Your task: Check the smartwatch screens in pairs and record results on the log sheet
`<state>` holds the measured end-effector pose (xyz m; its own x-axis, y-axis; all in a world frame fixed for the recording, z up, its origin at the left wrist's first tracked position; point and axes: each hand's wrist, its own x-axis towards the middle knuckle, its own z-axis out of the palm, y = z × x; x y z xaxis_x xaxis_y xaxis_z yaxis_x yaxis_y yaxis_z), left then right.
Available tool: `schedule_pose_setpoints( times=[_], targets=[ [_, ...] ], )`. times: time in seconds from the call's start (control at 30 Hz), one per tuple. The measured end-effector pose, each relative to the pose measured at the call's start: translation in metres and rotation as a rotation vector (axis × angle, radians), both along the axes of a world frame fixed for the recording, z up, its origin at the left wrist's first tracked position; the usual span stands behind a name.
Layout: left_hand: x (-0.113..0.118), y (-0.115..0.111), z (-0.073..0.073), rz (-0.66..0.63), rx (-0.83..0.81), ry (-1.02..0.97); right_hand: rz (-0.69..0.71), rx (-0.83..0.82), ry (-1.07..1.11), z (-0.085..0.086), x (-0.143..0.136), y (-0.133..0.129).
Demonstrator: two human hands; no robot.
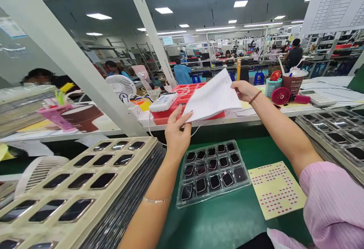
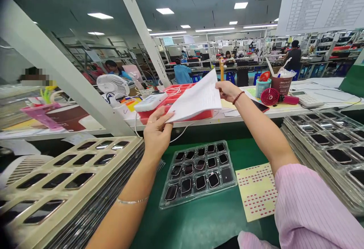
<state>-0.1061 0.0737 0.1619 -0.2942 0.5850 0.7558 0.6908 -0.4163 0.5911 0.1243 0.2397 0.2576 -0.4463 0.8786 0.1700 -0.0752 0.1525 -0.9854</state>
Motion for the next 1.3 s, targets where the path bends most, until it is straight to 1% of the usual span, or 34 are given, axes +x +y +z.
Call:
schedule_pose_setpoints(
  times=[0.03,0.1,0.13,0.17,0.2,0.23,0.27,0.33,0.43,0.53,0.63,0.7,0.77,0.8,0.83,0.87,0.93,0.97,1.0,1.07,1.1,1.13,1.2,1.23,1.27,1.3],
  targets=[
    [0.002,-0.008,-0.008,-0.100,-0.063,-0.083,-0.031,0.019,0.030,-0.009,0.012,-0.013],
    [0.007,-0.020,-0.021,-0.380,-0.252,-0.300,-0.069,0.063,0.079,-0.027,0.037,-0.039],
    [0.010,-0.024,-0.027,-0.529,-0.367,-0.415,-0.066,0.091,0.093,-0.036,0.050,-0.051],
    [0.015,-0.027,-0.032,-0.651,-0.484,-0.515,-0.043,0.121,0.100,-0.045,0.063,-0.062],
    [0.021,-0.029,-0.038,-0.734,-0.592,-0.595,-0.013,0.144,0.097,-0.053,0.075,-0.072],
    [0.028,-0.030,-0.044,-0.774,-0.678,-0.654,0.025,0.160,0.083,-0.061,0.086,-0.080],
    [0.035,-0.032,-0.050,-0.780,-0.740,-0.688,0.064,0.169,0.058,-0.068,0.096,-0.087],
    [0.051,-0.036,-0.064,-0.736,-0.780,-0.711,0.119,0.187,-0.016,-0.082,0.112,-0.099],
    [0.067,-0.045,-0.085,-0.670,-0.737,-0.741,0.155,0.254,-0.128,-0.103,0.129,-0.113],
    [0.075,-0.059,-0.103,-0.615,-0.672,-0.759,0.161,0.281,-0.198,-0.121,0.139,-0.122],
    [0.086,-0.081,-0.120,-0.548,-0.567,-0.770,0.131,0.335,-0.246,-0.131,0.143,-0.124],
    [0.095,-0.099,-0.129,-0.567,-0.574,-0.757,0.090,0.437,-0.328,-0.131,0.144,-0.123],
    [0.107,-0.117,-0.138,-0.687,-0.678,-0.757,0.092,0.534,-0.464,-0.128,0.144,-0.122],
    [0.114,-0.126,-0.143,-0.761,-0.743,-0.765,0.126,0.557,-0.548,-0.125,0.144,-0.121],
    [0.123,-0.135,-0.148,-0.832,-0.806,-0.780,0.177,0.564,-0.638,-0.122,0.143,-0.120],
    [0.133,-0.143,-0.153,-0.875,-0.858,-0.793,0.234,0.564,-0.734,-0.120,0.143,-0.120],
    [0.157,-0.157,-0.166,-0.931,-0.962,-0.774,0.330,0.559,-0.941,-0.117,0.141,-0.118],
    [0.171,-0.163,-0.173,-0.979,-1.009,-0.754,0.361,0.558,-1.041,-0.118,0.140,-0.116],
    [0.184,-0.169,-0.180,-1.059,-1.052,-0.722,0.385,0.558,-1.130,-0.119,0.139,-0.115],
    [0.207,-0.179,-0.191,-1.249,-1.112,-0.671,0.419,0.556,-1.278,-0.127,0.135,-0.113],
    [0.214,-0.182,-0.194,-1.350,-1.137,-0.634,0.431,0.555,-1.346,-0.134,0.133,-0.112],
    [0.218,-0.185,-0.194,-1.440,-1.156,-0.584,0.438,0.554,-1.416,-0.141,0.130,-0.112],
    [0.212,-0.189,-0.188,-1.567,-1.153,-0.419,0.430,0.542,-1.561,-0.158,0.127,-0.113],
    [0.203,-0.190,-0.182,-1.587,-1.112,-0.320,0.416,0.531,-1.619,-0.168,0.126,-0.114],
    [0.192,-0.191,-0.176,-1.565,-1.044,-0.225,0.403,0.519,-1.658,-0.177,0.125,-0.115],
    [0.179,-0.192,-0.171,-1.510,-0.953,-0.161,0.396,0.511,-1.672,-0.186,0.125,-0.117]
  ],
)
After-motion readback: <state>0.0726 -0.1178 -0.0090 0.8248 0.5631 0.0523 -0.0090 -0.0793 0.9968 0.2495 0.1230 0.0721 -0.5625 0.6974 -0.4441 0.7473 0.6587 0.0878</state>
